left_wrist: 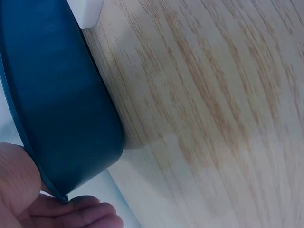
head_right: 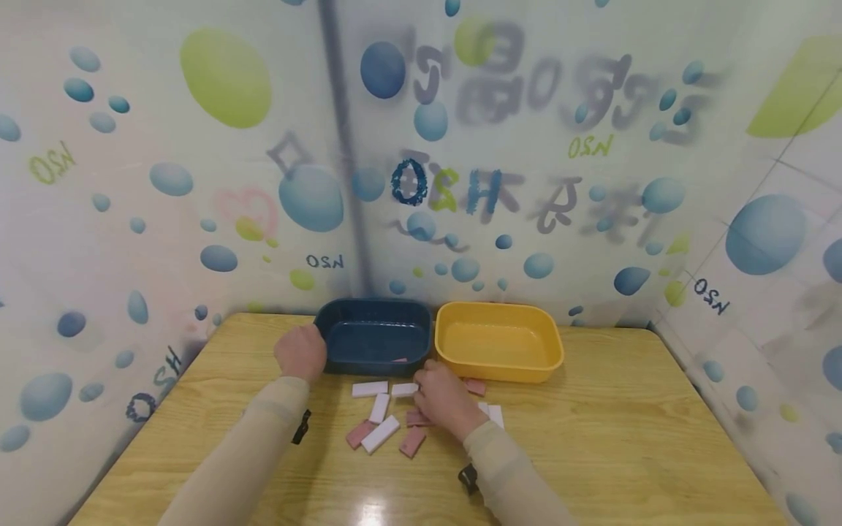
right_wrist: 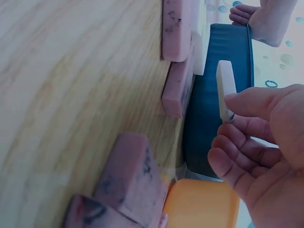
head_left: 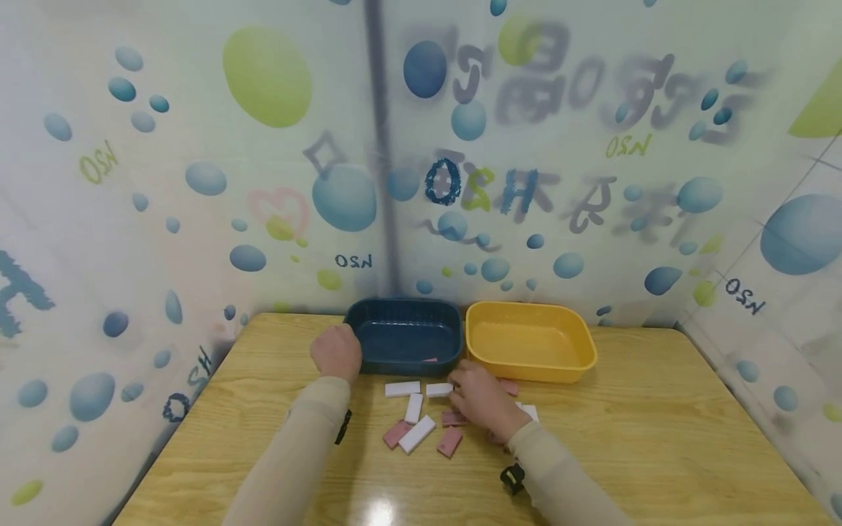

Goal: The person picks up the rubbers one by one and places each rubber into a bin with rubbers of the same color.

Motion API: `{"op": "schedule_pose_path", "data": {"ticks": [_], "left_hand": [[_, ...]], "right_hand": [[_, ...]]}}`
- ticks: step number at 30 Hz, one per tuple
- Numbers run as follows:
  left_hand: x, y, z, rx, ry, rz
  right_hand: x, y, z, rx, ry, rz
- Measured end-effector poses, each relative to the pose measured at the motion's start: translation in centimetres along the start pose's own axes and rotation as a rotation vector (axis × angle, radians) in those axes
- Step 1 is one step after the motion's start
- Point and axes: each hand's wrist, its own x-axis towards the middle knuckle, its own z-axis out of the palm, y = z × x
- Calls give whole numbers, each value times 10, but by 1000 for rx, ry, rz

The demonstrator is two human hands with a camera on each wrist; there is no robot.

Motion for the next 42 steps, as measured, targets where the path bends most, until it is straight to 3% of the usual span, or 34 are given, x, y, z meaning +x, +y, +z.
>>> {"op": "schedule_pose_path", "data": {"ticks": [13,33,42], "left_hand": [[0,0,-1,-8,-10,5],[1,2,-4,9,-49,6],[1,1,-4,4,-43,-1]], "right_hand": [[4,5,-6,23,76,-4],[22,4,-21,-7,117,66],[38,7,-22,-6,50,142]]}}
